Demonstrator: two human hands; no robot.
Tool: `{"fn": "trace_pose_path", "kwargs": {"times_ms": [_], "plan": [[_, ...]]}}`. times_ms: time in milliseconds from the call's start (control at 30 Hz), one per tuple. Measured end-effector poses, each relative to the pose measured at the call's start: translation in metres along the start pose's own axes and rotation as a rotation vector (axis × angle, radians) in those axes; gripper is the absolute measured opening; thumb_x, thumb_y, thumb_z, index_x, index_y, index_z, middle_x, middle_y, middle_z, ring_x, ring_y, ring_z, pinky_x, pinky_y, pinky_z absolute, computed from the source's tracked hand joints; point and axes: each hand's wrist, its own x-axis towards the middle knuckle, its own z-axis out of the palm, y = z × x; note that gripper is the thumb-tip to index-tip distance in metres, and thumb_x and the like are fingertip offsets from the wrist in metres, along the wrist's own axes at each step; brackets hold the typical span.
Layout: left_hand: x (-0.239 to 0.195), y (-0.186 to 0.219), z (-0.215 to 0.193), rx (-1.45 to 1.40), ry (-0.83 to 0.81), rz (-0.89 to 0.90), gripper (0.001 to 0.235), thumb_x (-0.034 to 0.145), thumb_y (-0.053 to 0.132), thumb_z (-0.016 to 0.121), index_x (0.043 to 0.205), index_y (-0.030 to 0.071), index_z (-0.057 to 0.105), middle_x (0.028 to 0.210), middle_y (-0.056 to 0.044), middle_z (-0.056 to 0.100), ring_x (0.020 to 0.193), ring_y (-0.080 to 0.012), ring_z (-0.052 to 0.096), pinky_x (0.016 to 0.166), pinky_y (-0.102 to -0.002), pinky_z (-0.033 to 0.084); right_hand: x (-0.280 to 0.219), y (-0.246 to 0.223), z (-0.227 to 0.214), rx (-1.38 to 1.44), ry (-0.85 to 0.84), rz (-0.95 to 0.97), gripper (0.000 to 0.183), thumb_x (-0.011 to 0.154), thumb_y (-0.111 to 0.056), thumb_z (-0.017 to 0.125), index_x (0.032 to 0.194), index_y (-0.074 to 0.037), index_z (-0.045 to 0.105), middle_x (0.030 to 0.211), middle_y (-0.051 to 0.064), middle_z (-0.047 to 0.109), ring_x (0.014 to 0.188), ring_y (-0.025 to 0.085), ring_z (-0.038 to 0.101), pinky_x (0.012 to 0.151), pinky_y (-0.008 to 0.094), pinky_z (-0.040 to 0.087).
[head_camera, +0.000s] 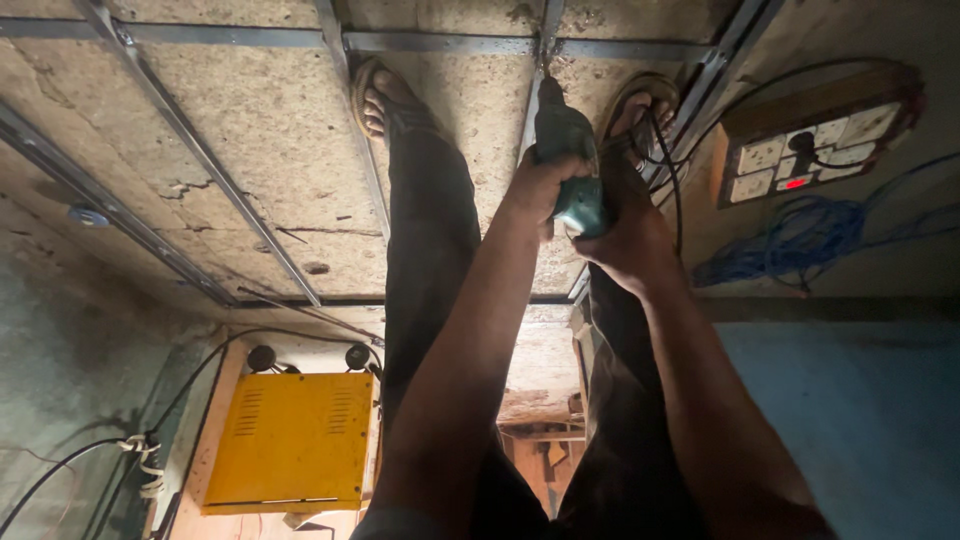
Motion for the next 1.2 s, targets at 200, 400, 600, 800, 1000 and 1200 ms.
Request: {"fn": "trace_pose_path", "kwargs": {"times_ms": [200, 400, 600, 800, 1000, 1200], "plan": [[-0.003, 0.005, 0.002, 0.115, 0.016, -0.009, 0.036, 0.073, 0.010, 0.075, 0.106, -0.002, 0.070, 0.086, -0.010, 0.072, 0.071, -0.0230, 0.070, 0.064, -0.039, 0.058, -0.002, 0.005, 0.007, -0.279, 0.062, -0.079, 0.098, 0.065, -0.008, 0.081, 0.154, 0.004, 0.042, 0.151, 0.030, 0.050, 0.141, 0.042, 0.048, 0.114, 0.041, 0.044], [0.002, 0.001, -0.003, 0.049, 0.038, -0.023, 0.035, 0.072, 0.009, 0.074, 0.104, -0.001, 0.070, 0.084, -0.010, 0.072, 0.068, -0.0227, 0.070, 0.063, -0.039, 0.058, -0.005, 0.017, 0.021, -0.439, 0.174, -0.145, 0.087, 0.068, -0.012, 0.083, 0.146, 0.006, 0.049, 0.149, 0.030, 0.051, 0.140, 0.042, 0.050, 0.118, 0.043, 0.043], [0.008, 0.001, -0.002, -0.015, -0.036, 0.046, 0.028, 0.074, 0.005, 0.074, 0.100, -0.003, 0.070, 0.084, -0.010, 0.071, 0.069, -0.0217, 0.070, 0.064, -0.037, 0.058, 0.000, 0.010, 0.020, -0.439, 0.197, -0.129, 0.085, 0.069, -0.012, 0.082, 0.145, 0.008, 0.051, 0.146, 0.032, 0.053, 0.137, 0.043, 0.052, 0.113, 0.044, 0.045], [0.009, -0.002, -0.002, -0.132, -0.026, -0.012, 0.036, 0.074, 0.003, 0.073, 0.109, -0.002, 0.066, 0.084, -0.010, 0.070, 0.068, -0.0225, 0.069, 0.061, -0.038, 0.058, 0.002, 0.012, 0.018, -0.512, 0.189, -0.061, 0.073, 0.075, -0.011, 0.077, 0.144, -0.001, 0.056, 0.144, 0.024, 0.059, 0.122, 0.038, 0.065, 0.097, 0.044, 0.057], [0.011, 0.000, 0.003, -0.162, -0.024, -0.001, 0.040, 0.075, 0.002, 0.074, 0.114, -0.003, 0.064, 0.088, -0.011, 0.071, 0.072, -0.0231, 0.071, 0.063, -0.037, 0.060, 0.007, 0.019, 0.016, -0.561, 0.185, -0.045, 0.074, 0.071, -0.015, 0.076, 0.142, -0.002, 0.058, 0.139, 0.024, 0.061, 0.111, 0.041, 0.069, 0.092, 0.047, 0.058], [0.025, -0.003, -0.003, -0.128, -0.028, -0.008, 0.037, 0.076, 0.005, 0.074, 0.111, -0.004, 0.066, 0.086, -0.012, 0.071, 0.069, -0.0235, 0.070, 0.061, -0.038, 0.059, 0.015, 0.031, 0.016, -0.569, 0.149, -0.038, 0.071, 0.071, -0.019, 0.079, 0.136, -0.001, 0.060, 0.134, 0.023, 0.065, 0.105, 0.041, 0.071, 0.087, 0.047, 0.060]]}}
